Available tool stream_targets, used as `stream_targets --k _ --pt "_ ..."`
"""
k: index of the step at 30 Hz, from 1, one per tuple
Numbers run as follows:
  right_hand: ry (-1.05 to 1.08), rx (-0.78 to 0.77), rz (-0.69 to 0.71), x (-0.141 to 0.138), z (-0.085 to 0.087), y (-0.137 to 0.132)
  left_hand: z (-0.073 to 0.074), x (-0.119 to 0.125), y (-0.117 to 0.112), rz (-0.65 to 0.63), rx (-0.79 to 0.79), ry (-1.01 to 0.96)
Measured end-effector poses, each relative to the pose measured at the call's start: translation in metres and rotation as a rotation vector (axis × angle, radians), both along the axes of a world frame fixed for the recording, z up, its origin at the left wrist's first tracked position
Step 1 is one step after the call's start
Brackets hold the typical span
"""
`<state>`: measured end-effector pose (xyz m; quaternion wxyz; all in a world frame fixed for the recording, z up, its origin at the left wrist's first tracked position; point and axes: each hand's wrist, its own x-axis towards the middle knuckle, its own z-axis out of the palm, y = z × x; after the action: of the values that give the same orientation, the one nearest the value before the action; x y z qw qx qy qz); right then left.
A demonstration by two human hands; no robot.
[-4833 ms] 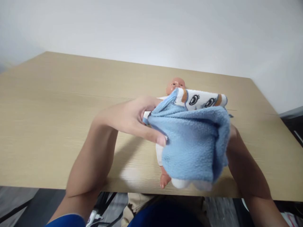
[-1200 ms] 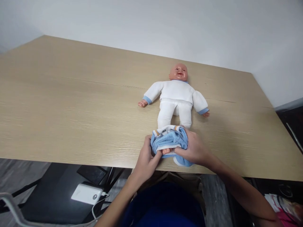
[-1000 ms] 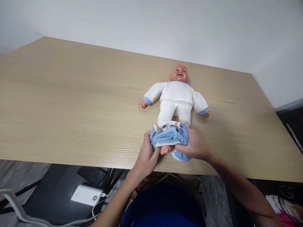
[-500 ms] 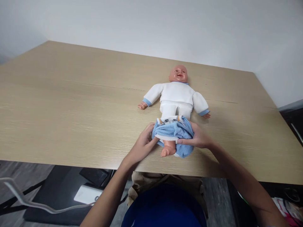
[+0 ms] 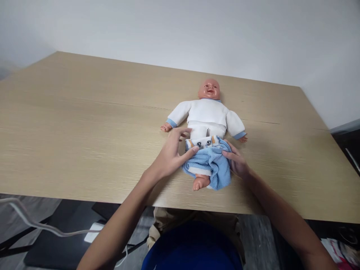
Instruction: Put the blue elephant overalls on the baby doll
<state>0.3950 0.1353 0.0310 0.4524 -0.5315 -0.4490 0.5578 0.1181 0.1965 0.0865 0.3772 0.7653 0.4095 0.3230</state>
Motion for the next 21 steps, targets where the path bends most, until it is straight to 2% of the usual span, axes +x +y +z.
stream_targets --k 2,5,7,10,13,15,18,21 --pt "0.05 -0.003 -0.066 -0.003 0.001 0.001 0.016 0.012 0.013 -0.121 0.092 0.109" --pt "0.094 0.014 -0.095 -0.006 0.003 0.003 0.039 0.029 0.034 -0.324 0.131 0.289" --pt "0.075 0.02 -0.095 -0.006 0.003 0.004 0.051 0.041 0.046 -0.442 0.094 0.35" --pt "0.066 0.014 -0.1 -0.003 0.002 0.005 0.063 0.059 0.061 -0.623 -0.081 0.323" --pt "0.125 0.019 -0.039 0.005 0.004 0.006 0.064 0.072 0.073 -0.785 -0.277 0.266" --pt "0.14 0.05 0.068 0.016 0.006 0.007 0.059 0.077 0.08 -0.807 -0.347 0.245" --pt "0.089 0.088 0.238 0.035 0.01 0.01 0.047 0.08 0.088 -0.79 -0.342 0.183" --pt "0.035 0.059 0.353 0.049 0.01 0.013 0.036 0.081 0.093 -0.883 -0.313 0.112"
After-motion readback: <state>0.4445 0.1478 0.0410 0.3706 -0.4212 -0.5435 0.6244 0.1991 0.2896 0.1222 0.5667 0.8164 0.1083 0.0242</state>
